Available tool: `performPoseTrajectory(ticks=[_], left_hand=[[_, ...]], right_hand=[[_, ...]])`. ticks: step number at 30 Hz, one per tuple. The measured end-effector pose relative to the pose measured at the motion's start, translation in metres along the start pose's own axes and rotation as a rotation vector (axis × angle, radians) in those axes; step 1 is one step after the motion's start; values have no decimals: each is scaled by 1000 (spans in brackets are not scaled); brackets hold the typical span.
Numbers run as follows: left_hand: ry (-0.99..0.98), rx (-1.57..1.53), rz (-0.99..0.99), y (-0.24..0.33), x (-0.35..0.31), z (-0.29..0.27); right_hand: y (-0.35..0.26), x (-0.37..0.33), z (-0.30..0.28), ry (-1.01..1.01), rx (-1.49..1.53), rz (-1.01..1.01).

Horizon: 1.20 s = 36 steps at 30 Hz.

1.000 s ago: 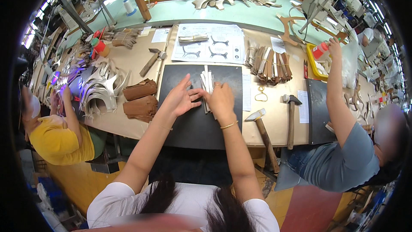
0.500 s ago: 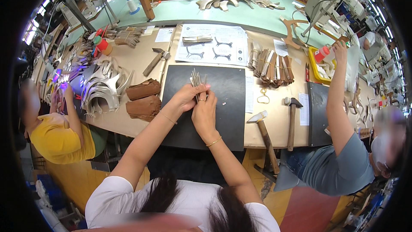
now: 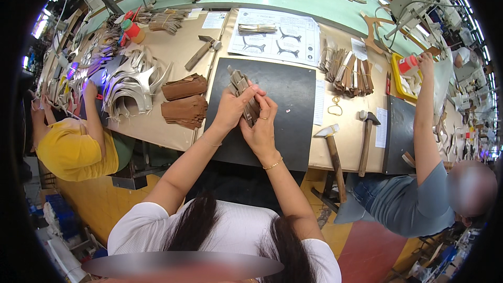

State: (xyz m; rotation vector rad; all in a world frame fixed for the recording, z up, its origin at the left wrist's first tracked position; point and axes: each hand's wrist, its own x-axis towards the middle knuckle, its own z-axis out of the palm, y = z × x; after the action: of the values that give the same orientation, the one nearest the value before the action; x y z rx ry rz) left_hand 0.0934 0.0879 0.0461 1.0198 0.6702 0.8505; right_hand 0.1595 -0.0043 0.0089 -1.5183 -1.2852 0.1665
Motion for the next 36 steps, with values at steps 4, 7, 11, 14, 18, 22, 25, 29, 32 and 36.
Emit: performPoseTrajectory(ticks=[4,7,11,14,18,22,25,29,32,36], left_hand=[[-42,132,89,17,-15,-4],[-117,307,281,17,-26,-4],[-154,413,496,-5,-26,-4],[-143,488,558,-23,-21,-18],[-120,431,356,-39,-21,-42],[-166,373,243,-43,-21,-52],[-170,531,272,-43,-19,-51],[-131,317,327,-43,-21,-47],[-148,217,215,-45,-20,-48],[-214,375,201,-47,-15,-52]], right_hand=[[1,0,-4,32,-41,37],[11,-3,-3,-111,36,104],[26,-11,9,-220,-205,22],[26,-13,8,-285,-435,19],[3,-1,-27,-504,-525,218],[-34,23,-64,-459,-204,174],[-56,36,-61,-118,-121,-106],[-61,50,-38,-268,-260,-454],[-55,52,-38,-523,-277,-353],[-30,51,-70,-246,-320,-217]])
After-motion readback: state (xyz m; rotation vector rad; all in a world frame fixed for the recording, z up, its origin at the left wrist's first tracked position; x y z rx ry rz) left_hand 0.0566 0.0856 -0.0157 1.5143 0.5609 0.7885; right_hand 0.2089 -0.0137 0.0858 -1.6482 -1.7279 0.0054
